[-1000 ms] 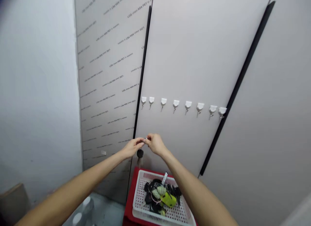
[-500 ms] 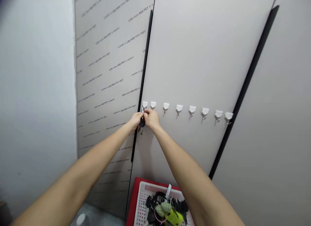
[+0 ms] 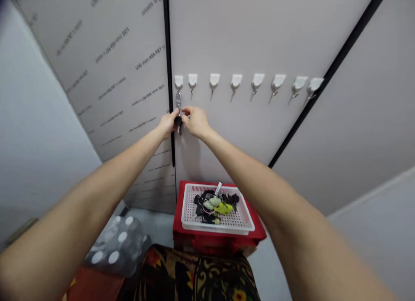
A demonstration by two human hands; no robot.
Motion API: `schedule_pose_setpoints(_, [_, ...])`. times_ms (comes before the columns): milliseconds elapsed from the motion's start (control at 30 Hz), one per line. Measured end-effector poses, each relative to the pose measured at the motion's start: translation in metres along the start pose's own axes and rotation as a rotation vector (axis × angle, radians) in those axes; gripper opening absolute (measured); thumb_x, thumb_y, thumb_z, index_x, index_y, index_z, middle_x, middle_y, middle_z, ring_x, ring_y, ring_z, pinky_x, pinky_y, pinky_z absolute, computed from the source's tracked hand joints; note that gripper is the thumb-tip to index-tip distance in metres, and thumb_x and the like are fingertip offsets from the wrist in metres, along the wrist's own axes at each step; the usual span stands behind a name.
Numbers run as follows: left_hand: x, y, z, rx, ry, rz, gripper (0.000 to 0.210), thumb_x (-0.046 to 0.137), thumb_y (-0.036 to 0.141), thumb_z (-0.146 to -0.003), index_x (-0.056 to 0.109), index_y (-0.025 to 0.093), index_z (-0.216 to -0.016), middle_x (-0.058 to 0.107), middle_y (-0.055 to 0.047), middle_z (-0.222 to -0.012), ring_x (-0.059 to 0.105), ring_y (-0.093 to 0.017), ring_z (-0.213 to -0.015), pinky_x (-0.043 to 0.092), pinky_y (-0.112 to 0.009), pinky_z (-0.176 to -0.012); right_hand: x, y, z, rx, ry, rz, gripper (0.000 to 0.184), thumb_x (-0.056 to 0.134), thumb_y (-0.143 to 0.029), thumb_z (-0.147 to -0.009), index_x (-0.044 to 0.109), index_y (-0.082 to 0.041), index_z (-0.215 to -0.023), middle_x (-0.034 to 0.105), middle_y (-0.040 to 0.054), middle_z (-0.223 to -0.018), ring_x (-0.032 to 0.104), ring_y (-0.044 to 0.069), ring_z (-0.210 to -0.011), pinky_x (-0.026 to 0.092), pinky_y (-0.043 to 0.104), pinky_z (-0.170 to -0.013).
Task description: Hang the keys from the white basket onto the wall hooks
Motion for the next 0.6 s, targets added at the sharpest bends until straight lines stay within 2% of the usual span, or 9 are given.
schedule_pose_setpoints(67, [-0.005,-0.009,0.008,-0.016,0.002,-0.067,0.034,0.038,0.042,-0.066,0.048,0.01,-0.06,0.047,-0.001,-0.052,0.045,-0.007,-0.05,0.034,-0.021,-0.052,0.002,0.012,0.032,0.002,-0.141,0.024,0.026,0.042,-0.017,-0.064,0.054,-0.013,-0.087,0.057,0.0027,-0.08,0.051,0.01,-0.073,0.036,0.024,-0.071])
schedule_pose_setpoints(200, [-0.018,-0.032,0.032,-0.033,-0.001,-0.291,0.029,0.042,0.038,-0.063,0.052,0.011,-0.069,0.054,-0.004,-0.066,0.049,-0.009,-0.058,0.036,-0.022,-0.057,0.012,0.044,0.114,0.088,-0.611,0.093,0.022,0.045,-0.019,-0.062,0.058,-0.016,-0.079,0.06,0.0019,-0.073,0.051,0.01,-0.063,0.037,0.019,-0.06])
schedule_pose_setpoints(300, [-0.023,-0.054,0.056,-0.024,-0.051,-0.467,0.031,0.045,0.033,-0.061,0.051,0.012,-0.084,0.056,-0.006,-0.08,0.051,-0.012,-0.069,0.037,-0.024,-0.063,0.017,0.066,0.165,0.097,-0.811,0.13,0.022,0.048,-0.022,-0.059,0.059,-0.018,-0.077,0.06,0.0009,-0.068,0.05,0.01,-0.059,0.034,0.018,-0.054])
schedule_pose_setpoints(367, [-0.02,-0.07,0.077,-0.003,-0.166,-0.574,0.031,0.045,0.029,-0.062,0.051,0.012,-0.087,0.056,-0.007,-0.086,0.05,-0.012,-0.075,0.037,-0.023,-0.067,0.018,0.076,0.188,0.096,-0.848,0.154,0.022,0.05,-0.022,-0.056,0.06,-0.018,-0.075,0.06,0.0008,-0.067,0.049,0.011,-0.059,0.032,0.018,-0.052])
schedule_pose_setpoints(500, [0.004,-0.098,0.129,0.068,-0.536,-0.806,0.029,0.044,0.023,-0.062,0.051,0.013,-0.089,0.056,-0.005,-0.087,0.05,-0.012,-0.078,0.037,-0.022,-0.071,0.015,0.086,0.204,0.1,-0.78,0.244,0.019,0.046,-0.018,-0.058,0.059,-0.018,-0.071,0.058,0.003,-0.063,0.047,0.011,-0.057,0.028,0.019,-0.049])
schedule_pose_setpoints(600, [0.029,-0.112,0.165,0.249,-0.785,-0.966,0.031,0.046,0.02,-0.06,0.051,0.017,-0.091,0.055,-0.003,-0.089,0.047,-0.013,-0.082,0.036,-0.023,-0.073,0.005,0.088,0.202,0.159,-0.711,0.223,0.02,0.041,-0.019,-0.061,0.058,-0.017,-0.072,0.055,0.0018,-0.056,0.044,0.009,-0.05,0.027,0.019,-0.047])
Point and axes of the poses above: each hand's wrist, its own z-axis away from the middle knuckle, its own x-axis out of the palm, y = z × x, the point moved 2 cm from there along -z, towards the middle knuckle
